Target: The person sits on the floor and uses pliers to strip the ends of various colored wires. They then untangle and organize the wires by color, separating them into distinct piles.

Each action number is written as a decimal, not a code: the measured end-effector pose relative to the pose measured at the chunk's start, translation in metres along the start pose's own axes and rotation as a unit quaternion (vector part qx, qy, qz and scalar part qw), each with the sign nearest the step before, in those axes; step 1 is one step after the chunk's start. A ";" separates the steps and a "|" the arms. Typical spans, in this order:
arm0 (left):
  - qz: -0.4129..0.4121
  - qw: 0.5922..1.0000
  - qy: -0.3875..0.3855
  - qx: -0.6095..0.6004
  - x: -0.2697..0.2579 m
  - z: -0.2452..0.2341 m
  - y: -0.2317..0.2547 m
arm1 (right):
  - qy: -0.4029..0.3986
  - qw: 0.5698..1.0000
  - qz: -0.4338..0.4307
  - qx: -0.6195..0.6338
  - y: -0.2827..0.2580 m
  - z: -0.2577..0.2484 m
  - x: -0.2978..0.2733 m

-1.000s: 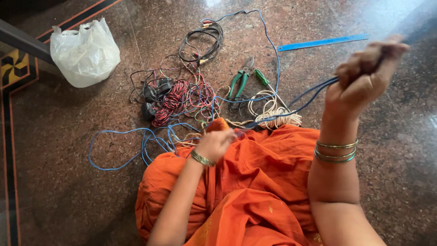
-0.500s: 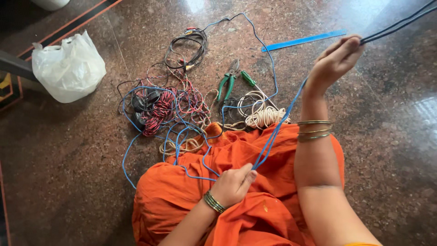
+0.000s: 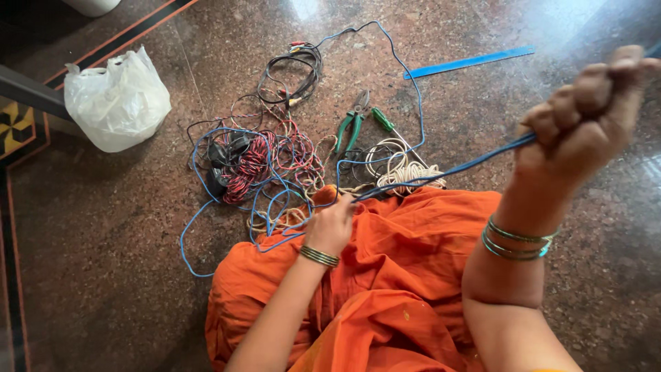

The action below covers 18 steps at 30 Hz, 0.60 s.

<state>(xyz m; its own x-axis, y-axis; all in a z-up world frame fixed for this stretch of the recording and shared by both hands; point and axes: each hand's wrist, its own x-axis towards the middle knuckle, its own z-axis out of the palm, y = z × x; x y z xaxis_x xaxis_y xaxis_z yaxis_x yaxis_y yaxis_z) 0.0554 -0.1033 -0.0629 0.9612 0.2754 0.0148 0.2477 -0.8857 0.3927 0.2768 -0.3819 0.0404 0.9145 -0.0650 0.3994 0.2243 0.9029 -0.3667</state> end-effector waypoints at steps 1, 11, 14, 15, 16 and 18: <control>0.008 1.000 -0.004 -0.016 0.001 0.005 0.002 | 0.003 1.000 -0.007 -0.004 -0.003 -0.003 0.000; -0.049 0.972 0.157 -0.166 0.058 -0.023 0.006 | 0.110 0.922 0.276 -0.250 0.110 -0.029 0.025; -0.046 0.977 0.159 -0.137 0.082 -0.039 0.019 | -0.193 0.848 0.383 -0.312 0.156 -0.006 -0.013; 0.001 0.974 0.176 -0.142 0.087 -0.039 0.025 | -0.223 0.812 0.444 -0.306 0.170 0.004 -0.025; 0.049 0.969 0.192 -0.146 0.090 -0.037 0.031 | -0.308 0.815 0.389 -0.299 0.172 0.008 -0.041; 0.070 0.969 0.163 -0.169 0.090 -0.034 0.033 | -0.373 0.825 0.333 -0.263 0.176 0.015 -0.061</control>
<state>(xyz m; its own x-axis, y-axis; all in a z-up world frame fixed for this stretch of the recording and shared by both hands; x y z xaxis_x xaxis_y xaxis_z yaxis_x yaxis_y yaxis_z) 0.1460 -0.0950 -0.0169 0.8793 0.3133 0.3586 0.0100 -0.7651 0.6439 0.2556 -0.2129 -0.0358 0.4762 0.8277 0.2970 0.0511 0.3112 -0.9490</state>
